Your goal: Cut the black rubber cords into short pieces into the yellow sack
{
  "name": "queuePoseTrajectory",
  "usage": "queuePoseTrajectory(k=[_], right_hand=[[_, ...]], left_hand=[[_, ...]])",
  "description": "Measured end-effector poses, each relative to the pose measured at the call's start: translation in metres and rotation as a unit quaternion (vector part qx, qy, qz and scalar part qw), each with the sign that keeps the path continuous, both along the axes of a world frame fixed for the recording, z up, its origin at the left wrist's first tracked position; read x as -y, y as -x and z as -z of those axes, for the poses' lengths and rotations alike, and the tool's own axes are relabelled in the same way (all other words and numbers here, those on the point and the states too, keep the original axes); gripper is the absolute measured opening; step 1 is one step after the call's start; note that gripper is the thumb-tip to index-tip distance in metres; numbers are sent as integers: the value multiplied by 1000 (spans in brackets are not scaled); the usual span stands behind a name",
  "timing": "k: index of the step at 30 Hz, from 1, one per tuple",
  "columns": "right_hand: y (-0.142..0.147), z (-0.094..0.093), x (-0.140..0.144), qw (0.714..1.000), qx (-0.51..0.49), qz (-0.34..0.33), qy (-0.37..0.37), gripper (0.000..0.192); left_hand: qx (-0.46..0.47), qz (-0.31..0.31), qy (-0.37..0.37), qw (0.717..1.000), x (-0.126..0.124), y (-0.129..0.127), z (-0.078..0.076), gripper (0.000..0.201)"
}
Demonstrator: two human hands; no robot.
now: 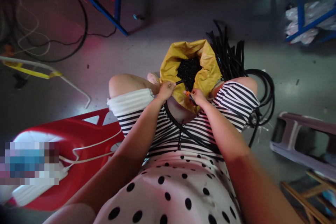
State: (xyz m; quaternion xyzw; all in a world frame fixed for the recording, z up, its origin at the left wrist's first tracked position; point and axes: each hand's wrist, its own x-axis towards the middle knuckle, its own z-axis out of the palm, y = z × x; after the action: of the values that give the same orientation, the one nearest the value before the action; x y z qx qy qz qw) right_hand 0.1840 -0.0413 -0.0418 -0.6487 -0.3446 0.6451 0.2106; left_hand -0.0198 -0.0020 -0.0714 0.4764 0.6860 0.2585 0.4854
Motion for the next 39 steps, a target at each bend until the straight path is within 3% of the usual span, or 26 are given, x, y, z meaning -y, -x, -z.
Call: queuePoseTrajectory(k=[9,15,21,30,36,39], right_hand=[[2,2,0,1000,19,-18,-2,79],[1,-6,-4,1000,6,-21,8,75],[0,-7,-9,998,38,-44,22,68],[-2,6,-6,989,123,-79,-21,70],[-1,0,-4,998,37,-48,6,65],[-1,-3,-4,999,4,-45,16,61]], left_hand=[[19,3,22,1000,2,7,-2,29],[98,2,81,992,5,6,-22,26],[123,50,107,985,3,6,-40,24],[101,6,121,987,1,-1,-38,34],[123,-51,133,982,-1,-2,-43,25],[140,-50,118,982,-3,-2,-44,22]])
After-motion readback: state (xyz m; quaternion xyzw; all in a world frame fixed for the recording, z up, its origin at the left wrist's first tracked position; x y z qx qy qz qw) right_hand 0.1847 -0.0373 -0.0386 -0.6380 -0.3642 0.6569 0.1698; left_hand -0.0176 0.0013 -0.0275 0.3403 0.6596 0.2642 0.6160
